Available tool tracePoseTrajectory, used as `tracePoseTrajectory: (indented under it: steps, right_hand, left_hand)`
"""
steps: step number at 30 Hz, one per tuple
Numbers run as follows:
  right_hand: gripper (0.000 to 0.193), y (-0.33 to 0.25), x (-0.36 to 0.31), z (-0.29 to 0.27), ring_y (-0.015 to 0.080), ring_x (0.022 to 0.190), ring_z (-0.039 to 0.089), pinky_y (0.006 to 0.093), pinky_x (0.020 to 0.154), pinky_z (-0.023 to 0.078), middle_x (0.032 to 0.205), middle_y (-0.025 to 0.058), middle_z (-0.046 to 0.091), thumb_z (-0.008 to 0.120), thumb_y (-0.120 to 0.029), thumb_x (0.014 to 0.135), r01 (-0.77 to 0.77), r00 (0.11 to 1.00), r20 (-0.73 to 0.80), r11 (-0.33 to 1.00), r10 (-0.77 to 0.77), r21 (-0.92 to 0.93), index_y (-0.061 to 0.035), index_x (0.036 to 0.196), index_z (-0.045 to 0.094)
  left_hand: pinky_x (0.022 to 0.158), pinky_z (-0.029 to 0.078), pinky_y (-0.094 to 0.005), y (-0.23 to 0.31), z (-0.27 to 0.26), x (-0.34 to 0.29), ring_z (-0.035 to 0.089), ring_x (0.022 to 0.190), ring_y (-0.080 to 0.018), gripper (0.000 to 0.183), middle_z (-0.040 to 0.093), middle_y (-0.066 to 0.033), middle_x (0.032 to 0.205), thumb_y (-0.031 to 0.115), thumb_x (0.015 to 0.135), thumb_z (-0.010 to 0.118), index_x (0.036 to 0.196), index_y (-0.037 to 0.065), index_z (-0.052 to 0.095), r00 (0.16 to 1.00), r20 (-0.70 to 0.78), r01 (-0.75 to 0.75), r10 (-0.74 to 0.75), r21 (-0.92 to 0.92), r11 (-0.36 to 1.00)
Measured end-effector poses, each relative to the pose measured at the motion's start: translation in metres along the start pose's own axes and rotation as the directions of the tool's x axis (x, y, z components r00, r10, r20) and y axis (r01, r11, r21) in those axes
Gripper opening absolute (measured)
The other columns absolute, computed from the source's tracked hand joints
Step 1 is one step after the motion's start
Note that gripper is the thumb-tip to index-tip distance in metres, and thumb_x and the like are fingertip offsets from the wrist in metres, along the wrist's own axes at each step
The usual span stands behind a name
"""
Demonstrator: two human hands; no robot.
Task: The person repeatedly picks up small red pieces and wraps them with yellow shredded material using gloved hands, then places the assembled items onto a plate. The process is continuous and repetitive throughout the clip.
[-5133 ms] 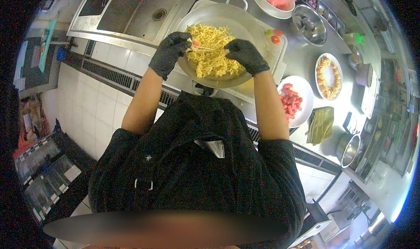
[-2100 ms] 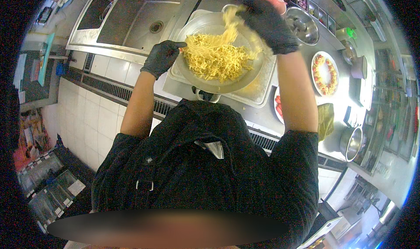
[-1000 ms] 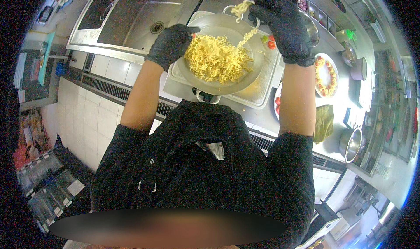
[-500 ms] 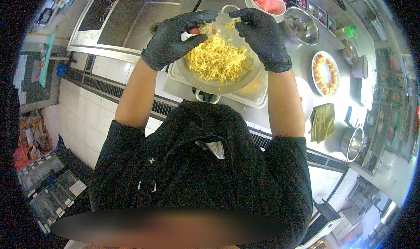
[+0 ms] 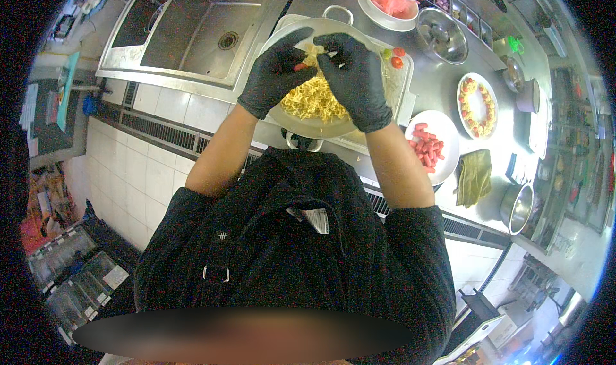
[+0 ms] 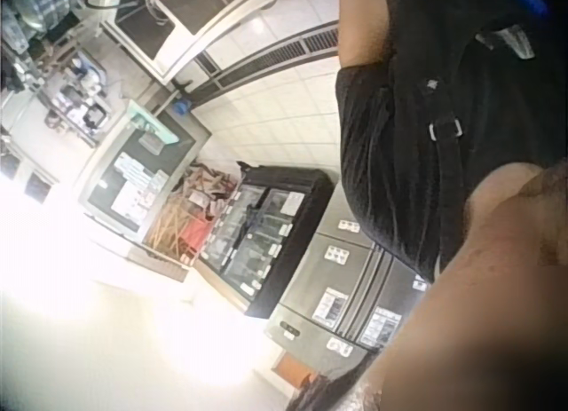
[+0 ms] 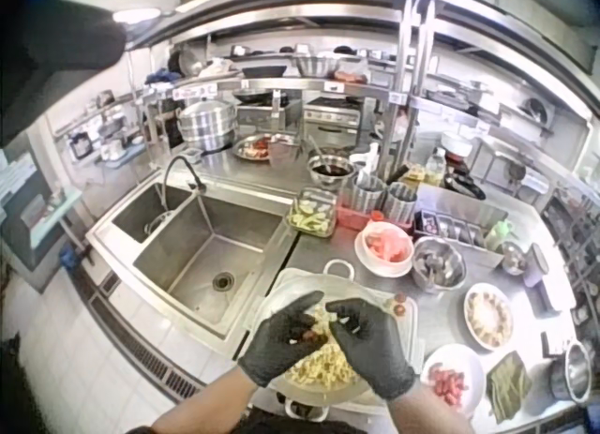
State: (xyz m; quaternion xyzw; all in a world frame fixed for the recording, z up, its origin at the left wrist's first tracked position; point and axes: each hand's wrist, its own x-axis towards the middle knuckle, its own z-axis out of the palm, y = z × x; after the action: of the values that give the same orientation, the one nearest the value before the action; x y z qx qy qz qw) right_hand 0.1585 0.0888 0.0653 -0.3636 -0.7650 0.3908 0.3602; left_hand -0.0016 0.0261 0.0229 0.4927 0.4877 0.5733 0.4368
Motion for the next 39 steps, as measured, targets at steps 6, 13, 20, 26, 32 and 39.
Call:
tracePoseTrajectory:
  steps: [6,13,20,26,32,39]
  right_hand:
    - [0.018,0.022,-0.024,0.026,0.0175,0.069,0.065,0.0286,0.064,0.051,0.089,0.0111,0.069,0.067,-0.007,0.080,-0.021,0.992,-0.124,0.991,0.038,0.135,-0.0051,0.098,0.068]
    - [0.022,0.013,-0.026,0.024,0.0176,0.069,0.063,0.0273,0.062,0.050,0.093,0.0104,0.065,0.067,-0.003,0.079,0.013,0.995,-0.102,1.000,-0.012,0.010,-0.0058,0.100,0.068]
    - [0.024,0.020,-0.031,0.029,0.0168,0.069,0.062,0.0269,0.063,0.050,0.091,0.0102,0.065,0.068,-0.003,0.079,0.069,0.989,-0.131,0.997,-0.066,0.019,-0.0069,0.102,0.068]
    - [0.023,0.032,-0.037,0.034,0.0136,0.075,0.064,0.0262,0.069,0.051,0.091,0.0089,0.067,0.068,-0.005,0.082,0.006,0.986,-0.165,0.977,0.030,0.214,-0.0039,0.104,0.066]
    - [0.019,0.028,-0.042,0.018,0.0154,0.076,0.064,0.0282,0.073,0.051,0.090,0.0093,0.067,0.068,-0.008,0.083,-0.108,0.994,-0.002,0.973,0.111,0.203,-0.0027,0.100,0.067]
    - [0.013,0.040,-0.039,-0.007,0.0112,0.077,0.056,0.0271,0.074,0.047,0.085,0.0043,0.062,0.064,-0.009,0.086,-0.082,0.959,0.278,0.991,0.051,0.103,0.0011,0.094,0.062]
  left_hand:
    - [0.082,0.050,-0.0274,-0.014,-0.004,0.000,0.061,0.090,-0.0126,0.032,0.067,-0.0085,0.102,0.011,0.083,0.070,0.114,0.005,0.065,0.997,-0.060,-0.023,0.043,0.288,0.957]
    - [0.081,0.052,-0.0271,-0.013,0.000,-0.004,0.063,0.088,-0.0145,0.029,0.067,-0.0082,0.101,0.011,0.085,0.067,0.112,0.000,0.063,0.986,-0.069,0.143,-0.154,-0.140,0.980]
    - [0.083,0.054,-0.0295,-0.010,-0.001,-0.003,0.062,0.092,-0.0163,0.023,0.064,-0.0084,0.102,0.011,0.088,0.064,0.108,0.002,0.060,0.945,-0.019,0.271,-0.327,-0.517,0.812]
    - [0.087,0.052,-0.0306,-0.019,-0.005,-0.005,0.059,0.100,-0.0167,0.032,0.058,-0.0076,0.113,0.008,0.086,0.064,0.117,0.003,0.055,0.948,0.039,0.268,-0.317,-0.635,0.725]
    - [0.083,0.052,-0.0260,-0.006,-0.010,-0.008,0.058,0.100,-0.0140,0.035,0.057,-0.0065,0.115,0.006,0.087,0.061,0.122,0.003,0.053,0.945,0.081,0.302,-0.318,-0.594,0.746]
    - [0.080,0.052,-0.0221,0.000,-0.017,-0.011,0.058,0.098,-0.0117,0.030,0.061,-0.0052,0.110,0.009,0.088,0.061,0.118,0.004,0.056,0.951,0.139,0.308,-0.276,-0.486,0.818]
